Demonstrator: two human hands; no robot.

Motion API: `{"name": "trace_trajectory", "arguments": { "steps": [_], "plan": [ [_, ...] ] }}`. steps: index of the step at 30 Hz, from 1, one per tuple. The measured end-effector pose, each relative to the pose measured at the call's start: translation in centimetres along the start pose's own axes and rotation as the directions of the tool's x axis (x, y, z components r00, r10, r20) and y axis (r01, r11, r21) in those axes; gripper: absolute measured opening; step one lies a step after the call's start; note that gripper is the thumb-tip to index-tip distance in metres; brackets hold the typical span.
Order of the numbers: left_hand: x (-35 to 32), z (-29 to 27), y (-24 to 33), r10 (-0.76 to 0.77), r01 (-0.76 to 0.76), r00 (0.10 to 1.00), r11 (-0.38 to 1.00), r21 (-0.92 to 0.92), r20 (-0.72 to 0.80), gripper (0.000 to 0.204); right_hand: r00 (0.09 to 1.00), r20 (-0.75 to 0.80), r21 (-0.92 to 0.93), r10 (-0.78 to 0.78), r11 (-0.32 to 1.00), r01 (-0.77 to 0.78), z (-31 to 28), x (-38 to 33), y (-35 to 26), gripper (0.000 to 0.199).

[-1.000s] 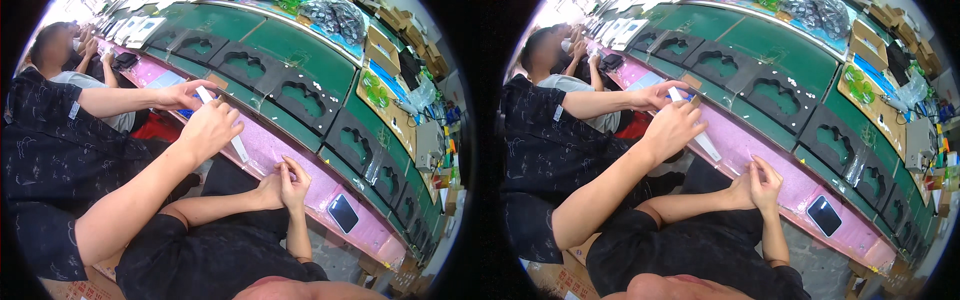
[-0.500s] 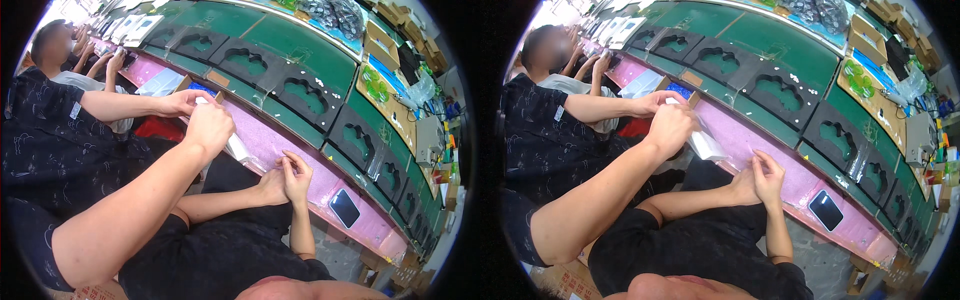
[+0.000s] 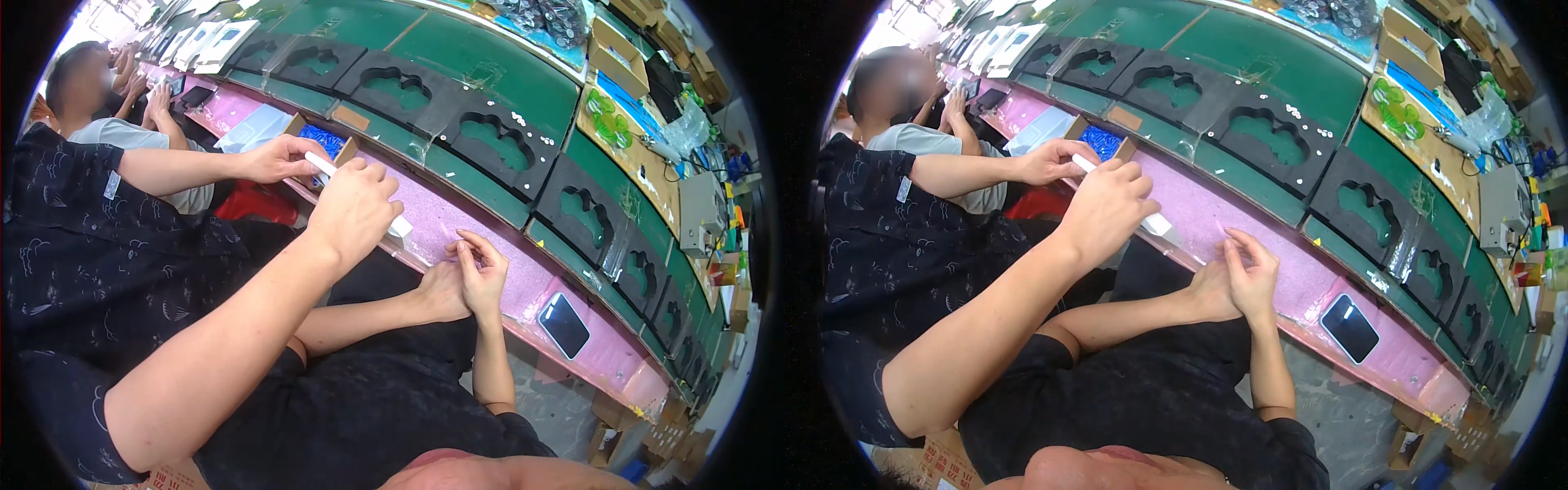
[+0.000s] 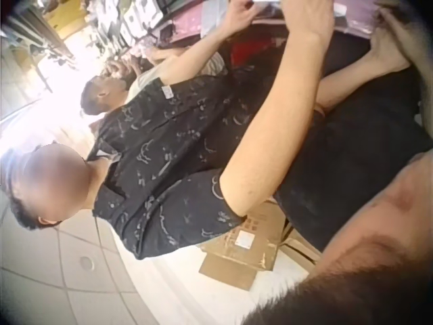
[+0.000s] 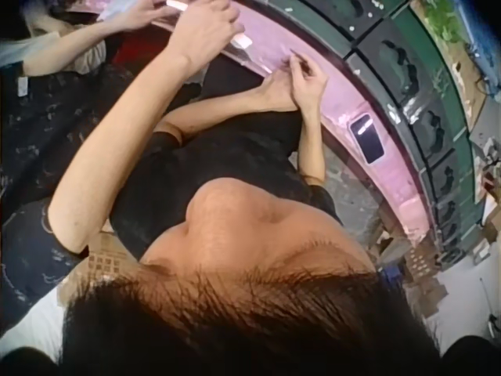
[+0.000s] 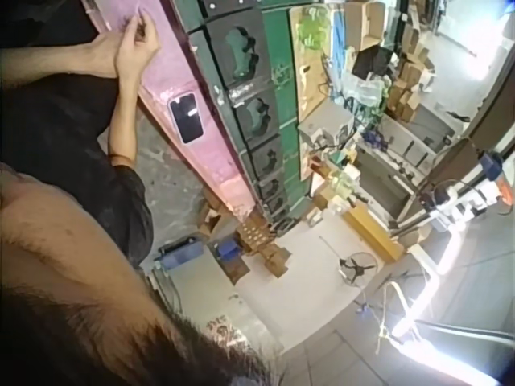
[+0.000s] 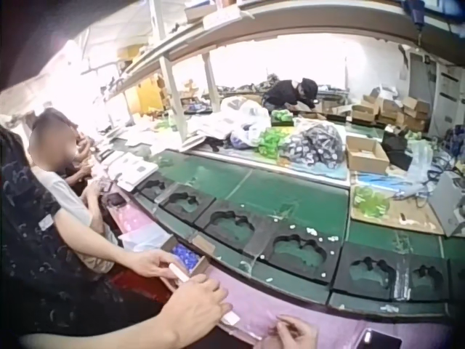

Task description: Packing electronic devices, manuals, and components into retail boxes on a factory production line.

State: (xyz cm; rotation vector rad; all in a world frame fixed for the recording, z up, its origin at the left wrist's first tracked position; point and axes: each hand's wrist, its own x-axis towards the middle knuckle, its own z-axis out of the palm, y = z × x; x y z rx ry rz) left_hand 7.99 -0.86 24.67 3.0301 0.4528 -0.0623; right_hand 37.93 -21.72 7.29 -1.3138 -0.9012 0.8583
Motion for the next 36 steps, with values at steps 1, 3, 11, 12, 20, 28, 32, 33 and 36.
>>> {"name": "trace_trajectory", "arguments": {
  "steps": [1, 3, 11, 12, 20, 28, 32, 33, 36],
  "plan": [
    [-0.3, -0.7, -0.4, 0.002, -0.002, 1.000, 1.000, 0.024, 0.007, 0.012, 1.000, 0.009, 0.015, -0.002, 1.000, 0.002, 0.1, 0.1, 0.0, 0.021],
    [-0.9, -1.9, -0.6, 0.009, -0.010, 1.000, 0.998, 0.068, 0.017, 0.012, 1.000, 0.013, 0.023, 0.010, 1.000, -0.010, 0.3, 0.2, -0.1, 0.022],
    [0.5, -5.0, 3.4, 0.021, -0.035, 0.998, 0.972, 0.233, 0.063, 0.011, 0.997, 0.047, 0.083, 0.056, 0.995, -0.060, 1.5, 0.7, -0.7, 0.022],
    [6.8, -2.6, 9.4, 0.039, -0.052, 0.998, 0.971, 0.235, 0.058, 0.011, 0.997, 0.035, 0.076, 0.069, 0.995, -0.072, 1.3, 0.6, -0.4, 0.022],
    [6.2, -4.9, 8.9, 0.053, -0.084, 0.994, 0.927, 0.366, 0.094, 0.012, 0.991, 0.096, -0.169, -0.092, 0.980, 0.107, 1.7, 0.8, -1.8, 0.033],
    [3.3, -5.6, 8.6, 0.220, -0.403, 0.909, 0.681, 0.611, 0.354, 0.013, 0.856, 0.444, -0.288, -0.263, 0.863, 0.415, 8.3, 0.9, -6.3, 0.103],
    [14.0, 15.5, 19.6, -0.037, 0.038, 0.999, 0.980, -0.197, 0.008, 0.025, 0.887, 0.389, -0.383, -0.250, 0.832, 0.402, 8.6, 0.3, -3.8, 0.064],
    [13.6, 20.0, 20.3, -0.139, 0.114, 0.990, 0.898, -0.424, -0.028, 0.031, 0.899, 0.340, -0.347, -0.276, 0.852, 0.393, 8.5, 0.5, -4.2, 0.048],
    [13.9, 20.6, 20.3, -0.076, 0.035, 0.994, 0.900, -0.435, -0.078, 0.030, 0.938, 0.325, -0.444, -0.122, 0.856, 0.265, 7.5, 0.4, -4.1, 0.040]
  ]
}}
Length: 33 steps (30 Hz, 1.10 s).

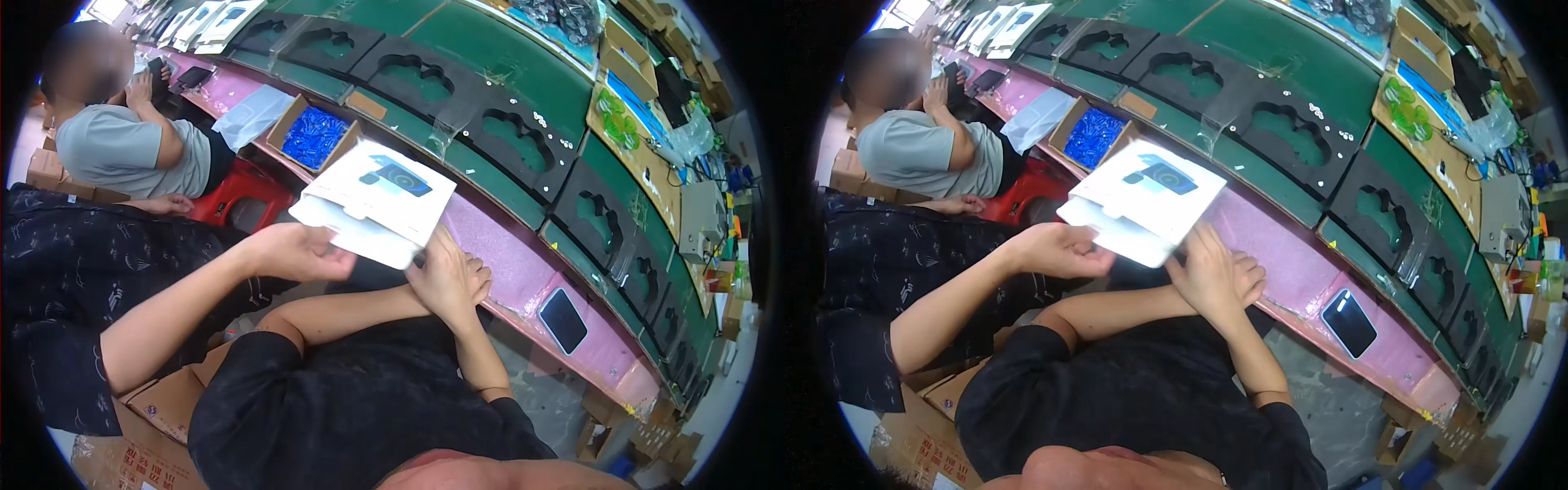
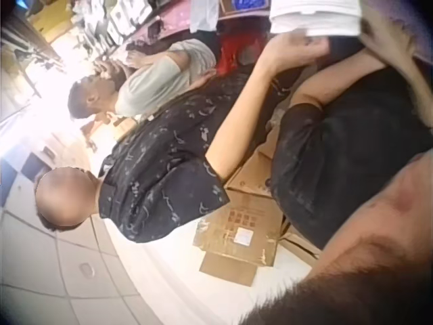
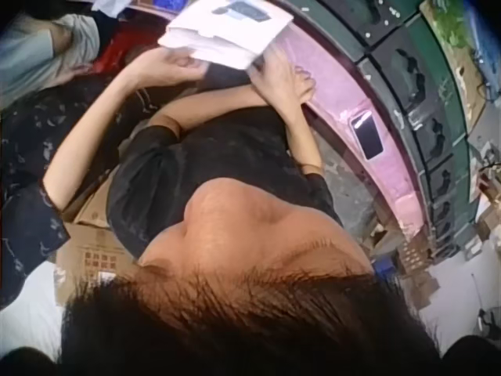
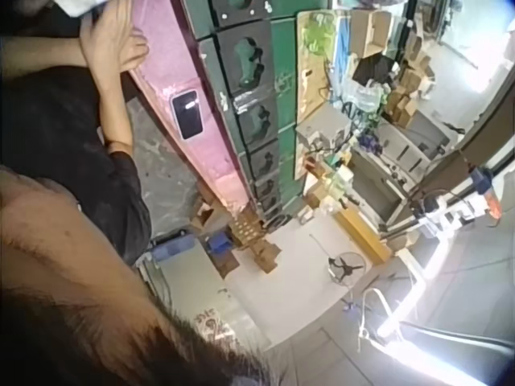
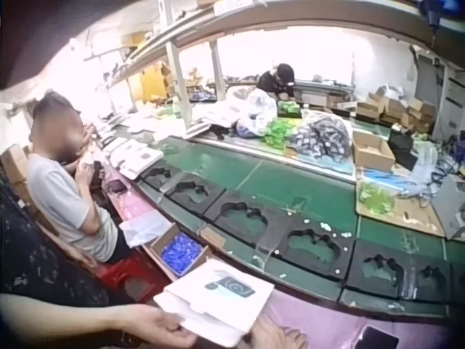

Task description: Packing electronic devices, manuals, and components into retail boxes on a factory production line.

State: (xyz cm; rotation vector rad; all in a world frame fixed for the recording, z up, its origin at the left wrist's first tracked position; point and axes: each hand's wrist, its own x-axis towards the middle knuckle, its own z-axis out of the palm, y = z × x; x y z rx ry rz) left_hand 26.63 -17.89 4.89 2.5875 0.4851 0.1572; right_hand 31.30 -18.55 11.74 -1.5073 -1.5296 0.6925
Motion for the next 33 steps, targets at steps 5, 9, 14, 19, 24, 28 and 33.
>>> {"name": "trace_trajectory", "arguments": {
  "steps": [5, 9, 14, 19, 24, 28, 33],
  "plan": [
    [-0.7, 2.9, -1.2, -0.022, 0.020, 0.999, 0.999, -0.050, -0.024, 0.027, 0.993, 0.057, -0.142, 0.104, 0.985, -0.095, -1.6, -0.7, -0.4, 0.027],
    [-1.0, 4.9, -1.4, -0.037, 0.019, 0.995, 0.982, -0.189, -0.092, 0.025, 0.982, 0.034, -0.165, 0.186, 0.970, -0.178, -2.5, -0.4, -0.1, 0.021],
    [-1.5, 5.8, -1.7, -0.059, -0.005, 0.982, 0.942, -0.335, -0.180, 0.022, 0.988, -0.007, -0.098, 0.153, 0.983, -0.153, -2.8, 0.3, -0.1, 0.022],
    [-1.4, 6.0, -2.0, -0.086, -0.050, 0.957, 0.892, -0.449, -0.277, 0.020, 0.998, -0.054, -0.029, -0.019, 0.999, 0.017, -2.3, 1.7, -0.5, 0.026],
    [-2.5, 5.2, -2.4, -0.085, -0.076, 0.958, 0.846, -0.528, -0.274, 0.019, 0.996, -0.012, 0.031, -0.086, 0.996, 0.086, -1.6, 2.2, 0.0, 0.030],
    [-2.3, 3.7, -2.5, -0.085, -0.095, 0.957, 0.812, -0.575, -0.279, 0.019, 1.000, 0.013, 0.091, -0.008, 0.996, 0.007, -1.6, 2.5, 0.8, 0.028],
    [-1.8, 1.4, -2.2, -0.014, -0.114, 0.919, 0.948, -0.298, -0.395, 0.016, 0.997, 0.001, 0.112, 0.079, 0.991, -0.079, -2.2, 3.5, 1.8, 0.027]
  ]
}}
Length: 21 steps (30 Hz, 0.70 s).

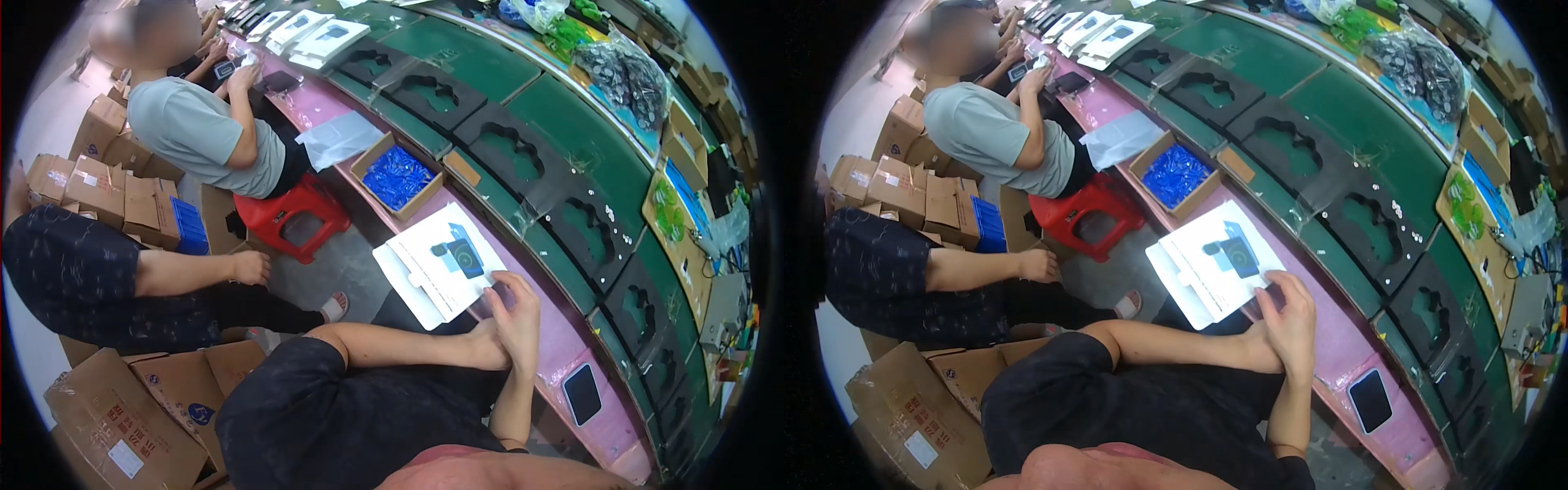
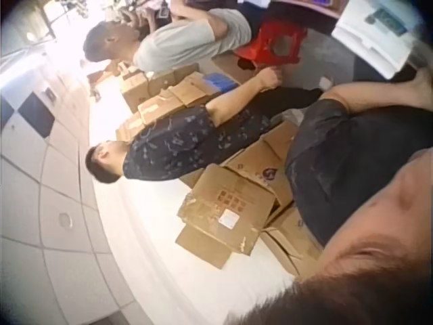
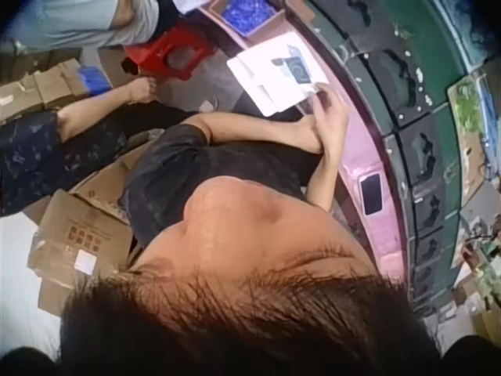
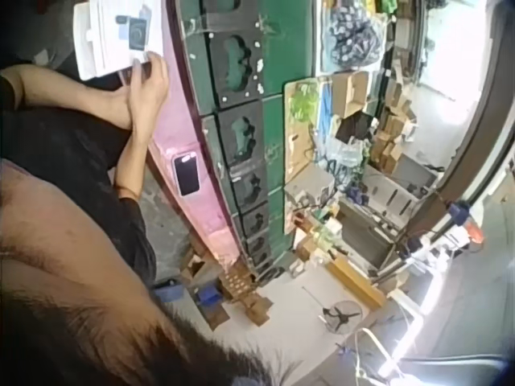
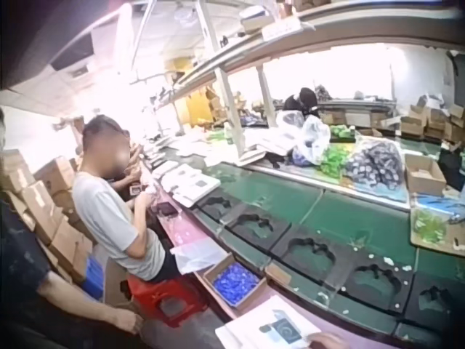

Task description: Packing electronic devices, manuals, and components into retail boxes on a factory production line.

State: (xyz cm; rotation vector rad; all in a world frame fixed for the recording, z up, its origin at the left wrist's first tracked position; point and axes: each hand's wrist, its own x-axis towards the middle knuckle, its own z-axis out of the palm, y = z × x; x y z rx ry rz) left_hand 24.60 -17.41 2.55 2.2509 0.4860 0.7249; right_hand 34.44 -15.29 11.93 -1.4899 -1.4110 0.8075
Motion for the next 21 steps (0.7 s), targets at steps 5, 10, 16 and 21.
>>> {"name": "trace_trajectory", "arguments": {
  "steps": [5, 10, 16, 21],
  "plan": [
    [0.1, -0.8, 0.3, -0.011, -0.001, 0.993, 0.995, 0.097, 0.119, 0.018, 0.992, 0.082, 0.109, 0.100, 0.988, -0.109, 0.1, 0.5, 1.5, 0.032],
    [0.2, -0.9, -0.1, -0.021, -0.038, 0.962, 0.977, 0.209, 0.271, 0.023, 0.993, 0.056, -0.042, 0.101, 0.994, -0.098, 0.9, 0.8, 3.5, 0.051],
    [0.1, -1.2, 0.2, -0.017, -0.006, 0.987, 0.990, 0.141, 0.161, 0.017, 0.989, 0.101, -0.034, 0.108, 0.994, -0.105, 1.1, 0.6, 4.3, 0.057],
    [-0.2, -0.9, -0.1, -0.064, 0.042, 0.985, 0.990, 0.134, 0.161, 0.018, 0.988, 0.101, -0.016, 0.115, 0.993, -0.114, 1.2, 0.8, 3.6, 0.056]
  ]
}}
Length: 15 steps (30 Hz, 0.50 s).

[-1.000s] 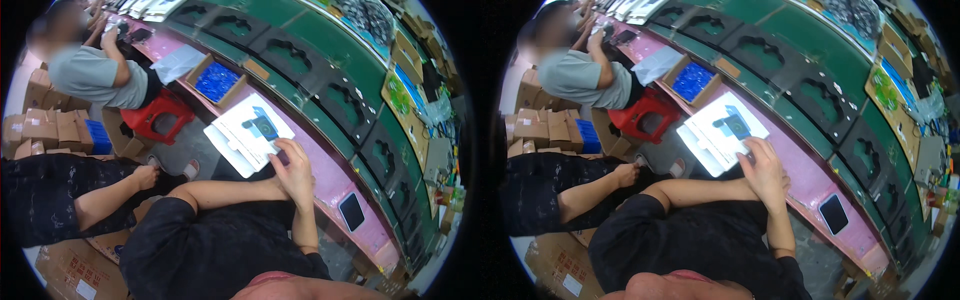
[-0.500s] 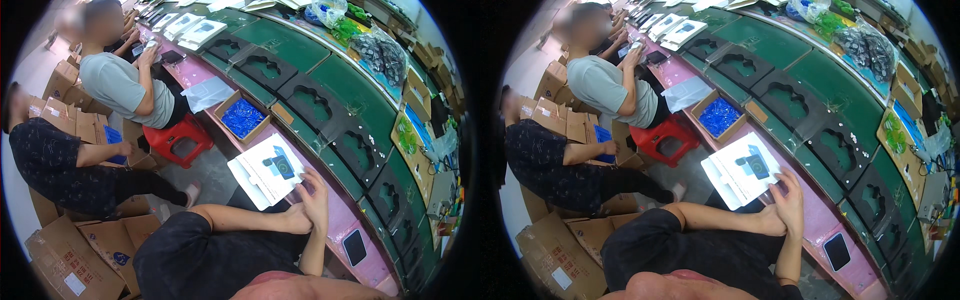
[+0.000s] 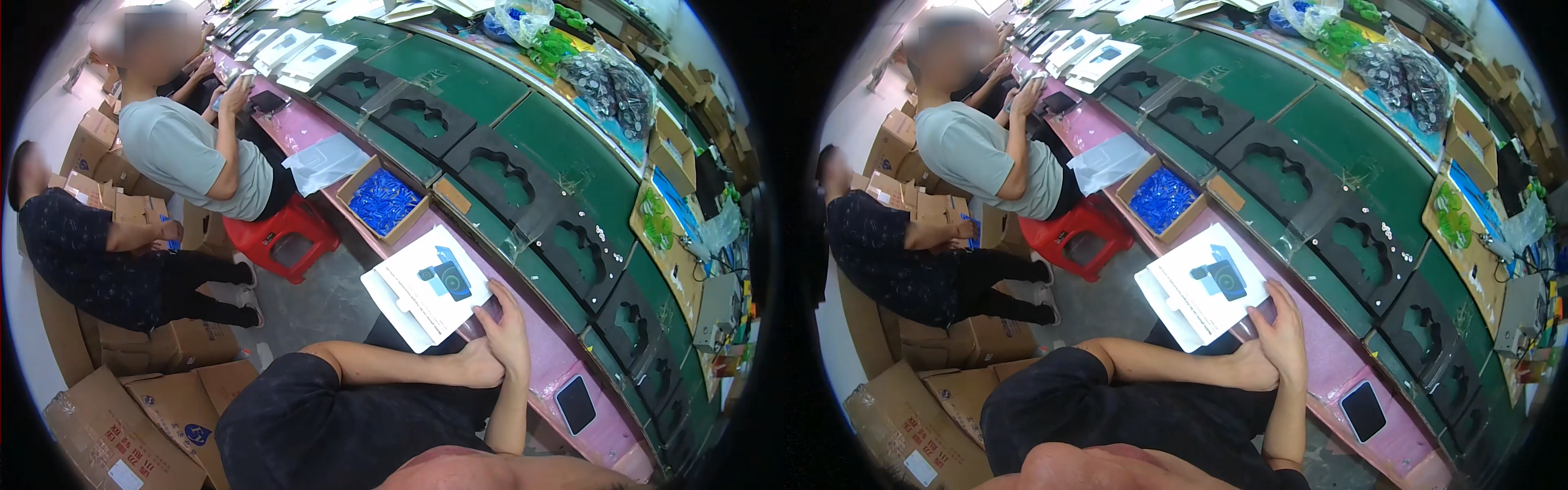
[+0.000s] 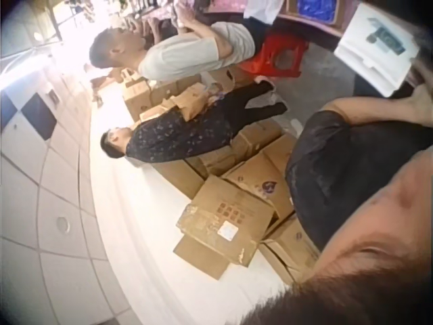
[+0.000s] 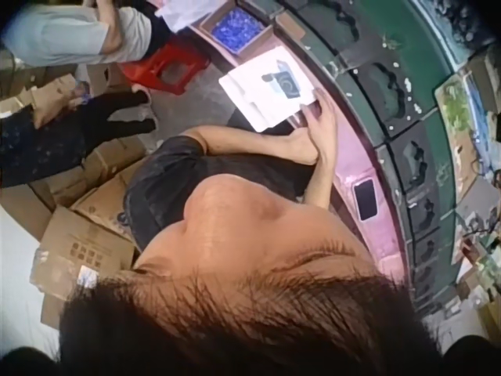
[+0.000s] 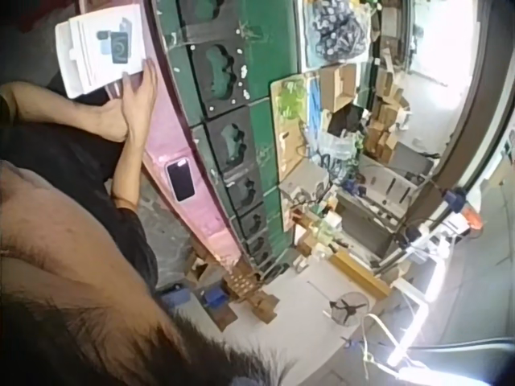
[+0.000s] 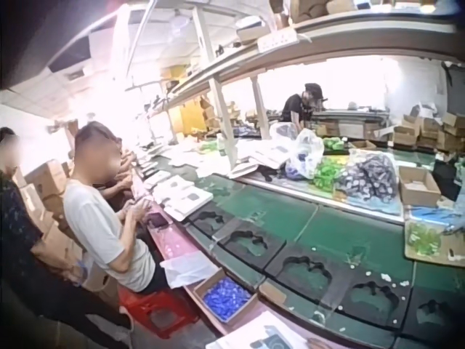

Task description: Packing electronic devices, manuals, and components into retail boxes on a factory production line.

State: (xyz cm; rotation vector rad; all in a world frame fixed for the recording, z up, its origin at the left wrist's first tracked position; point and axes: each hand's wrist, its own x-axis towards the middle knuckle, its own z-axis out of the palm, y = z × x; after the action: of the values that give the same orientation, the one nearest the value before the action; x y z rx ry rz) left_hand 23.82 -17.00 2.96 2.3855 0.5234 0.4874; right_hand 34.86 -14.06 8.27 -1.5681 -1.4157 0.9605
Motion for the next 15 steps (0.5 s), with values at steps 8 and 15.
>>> {"name": "trace_trajectory", "arguments": {
  "steps": [8, 15],
  "plan": [
    [0.05, 0.32, -0.47, -0.002, 0.001, 1.000, 1.000, -0.011, -0.016, 0.014, 1.000, -0.009, 0.030, 0.011, 0.999, -0.010, 0.39, 0.15, 0.68, 0.053],
    [0.22, -0.36, -0.80, 0.004, -0.005, 1.000, 0.999, -0.044, -0.005, 0.017, 1.000, -0.007, 0.007, 0.019, 1.000, -0.019, 0.45, 0.40, 0.15, 0.051]
  ]
}}
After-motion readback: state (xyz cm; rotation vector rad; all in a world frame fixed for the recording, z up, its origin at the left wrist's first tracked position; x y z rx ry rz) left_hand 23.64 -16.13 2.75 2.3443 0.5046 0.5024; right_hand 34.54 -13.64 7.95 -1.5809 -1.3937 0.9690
